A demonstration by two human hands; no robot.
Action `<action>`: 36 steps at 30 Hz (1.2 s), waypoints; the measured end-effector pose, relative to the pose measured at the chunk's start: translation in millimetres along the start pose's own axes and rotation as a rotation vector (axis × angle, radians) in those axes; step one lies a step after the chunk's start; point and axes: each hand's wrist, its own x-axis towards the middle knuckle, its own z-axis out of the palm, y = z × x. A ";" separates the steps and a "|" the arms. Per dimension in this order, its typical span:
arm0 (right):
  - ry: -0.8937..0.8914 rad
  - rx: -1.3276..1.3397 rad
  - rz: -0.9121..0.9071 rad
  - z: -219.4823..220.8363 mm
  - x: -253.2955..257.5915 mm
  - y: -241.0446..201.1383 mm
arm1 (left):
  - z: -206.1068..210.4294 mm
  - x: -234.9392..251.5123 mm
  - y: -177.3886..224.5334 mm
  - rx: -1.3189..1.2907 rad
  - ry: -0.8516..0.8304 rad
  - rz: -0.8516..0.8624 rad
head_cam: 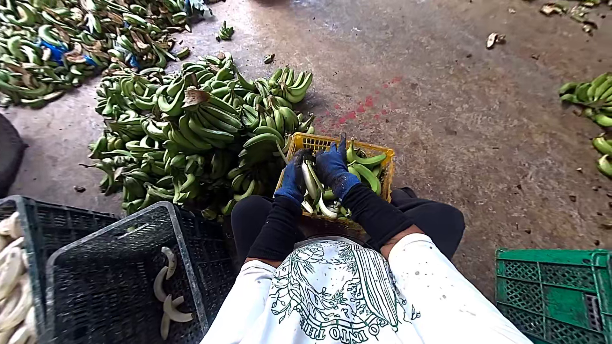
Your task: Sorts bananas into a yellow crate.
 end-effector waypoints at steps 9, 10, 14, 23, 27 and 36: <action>0.007 0.029 0.111 -14.0 14.4 23.2 | 34.3 -10.2 -0.3 0.439 0.166 0.185; -0.036 0.040 0.130 -19.0 13.4 23.0 | 32.9 -12.4 0.6 0.450 0.133 0.227; -0.193 0.110 0.122 -30.3 12.7 30.3 | 16.0 -27.1 4.3 0.443 -0.037 0.245; -0.086 -0.111 0.229 -26.4 25.9 56.3 | 1.5 -10.7 28.1 -0.355 -0.141 -0.081; -0.034 -0.082 -0.022 -37.2 4.2 38.4 | -6.7 7.2 12.9 -0.361 0.044 -0.080; -0.055 -0.177 -0.144 -29.1 -24.9 2.2 | 5.5 14.8 11.1 -0.129 0.199 -0.070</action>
